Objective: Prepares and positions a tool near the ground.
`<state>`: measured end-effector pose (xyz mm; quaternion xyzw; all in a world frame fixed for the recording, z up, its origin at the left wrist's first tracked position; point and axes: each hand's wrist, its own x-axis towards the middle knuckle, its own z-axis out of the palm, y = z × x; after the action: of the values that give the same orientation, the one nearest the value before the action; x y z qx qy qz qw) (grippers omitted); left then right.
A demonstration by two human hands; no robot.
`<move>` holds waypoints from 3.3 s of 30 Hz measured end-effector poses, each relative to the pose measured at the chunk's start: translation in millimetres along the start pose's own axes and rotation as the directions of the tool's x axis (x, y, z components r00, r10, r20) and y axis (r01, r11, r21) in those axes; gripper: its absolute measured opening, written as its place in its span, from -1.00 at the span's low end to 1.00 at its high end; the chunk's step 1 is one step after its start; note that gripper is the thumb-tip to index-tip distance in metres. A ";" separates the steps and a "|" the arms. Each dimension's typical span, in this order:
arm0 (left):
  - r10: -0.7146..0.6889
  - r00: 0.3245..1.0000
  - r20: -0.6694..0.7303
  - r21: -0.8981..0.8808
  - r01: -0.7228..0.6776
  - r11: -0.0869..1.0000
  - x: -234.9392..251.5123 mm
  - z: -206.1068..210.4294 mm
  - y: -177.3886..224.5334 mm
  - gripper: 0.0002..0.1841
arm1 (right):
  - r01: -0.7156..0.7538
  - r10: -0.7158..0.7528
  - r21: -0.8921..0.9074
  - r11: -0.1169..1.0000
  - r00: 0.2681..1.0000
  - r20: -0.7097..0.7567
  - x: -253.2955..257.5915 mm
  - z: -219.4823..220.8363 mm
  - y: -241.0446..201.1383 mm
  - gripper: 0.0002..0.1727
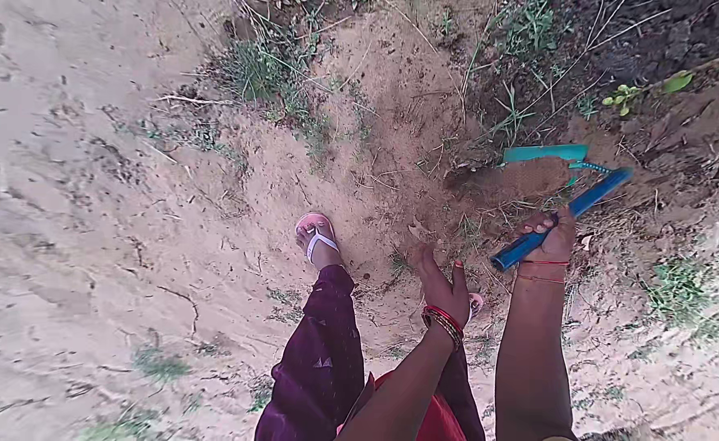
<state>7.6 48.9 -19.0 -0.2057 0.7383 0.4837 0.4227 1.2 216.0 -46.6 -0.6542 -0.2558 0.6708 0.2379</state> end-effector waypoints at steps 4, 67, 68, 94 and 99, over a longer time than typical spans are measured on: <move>-0.023 1.000 -0.007 -0.027 0.023 0.999 1.9 -4.8 1.1 -0.33 | 0.323 -0.372 -0.689 0.649 0.925 0.083 16.2 -20.8 -38.5 -0.83; -0.202 0.921 -0.334 -0.316 0.093 0.944 -1.6 -40.2 -34.3 -0.31 | 0.097 0.098 -0.995 0.027 0.990 0.100 28.6 -15.1 128.0 -0.48; -0.208 0.920 -0.332 -0.319 0.098 0.943 -1.1 -42.5 -33.5 -0.32 | 0.049 0.103 -0.998 0.050 0.993 0.053 25.9 -21.4 134.0 -0.51; -0.138 0.934 -0.329 -0.369 0.007 0.929 5.8 -45.4 10.5 -0.32 | 0.051 -0.654 -0.987 -0.151 0.744 0.138 38.3 -23.9 -158.8 -0.35; -0.154 0.936 -0.317 -0.361 0.031 0.932 6.5 -43.5 5.9 -0.30 | 0.179 -0.821 -0.968 0.173 0.570 -0.041 53.1 -9.0 -125.4 -0.39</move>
<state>-18.7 13.6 -13.6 -0.3930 0.6913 0.5440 0.2679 6.6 345.8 -4.8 -0.6988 -0.7010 0.0557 0.1311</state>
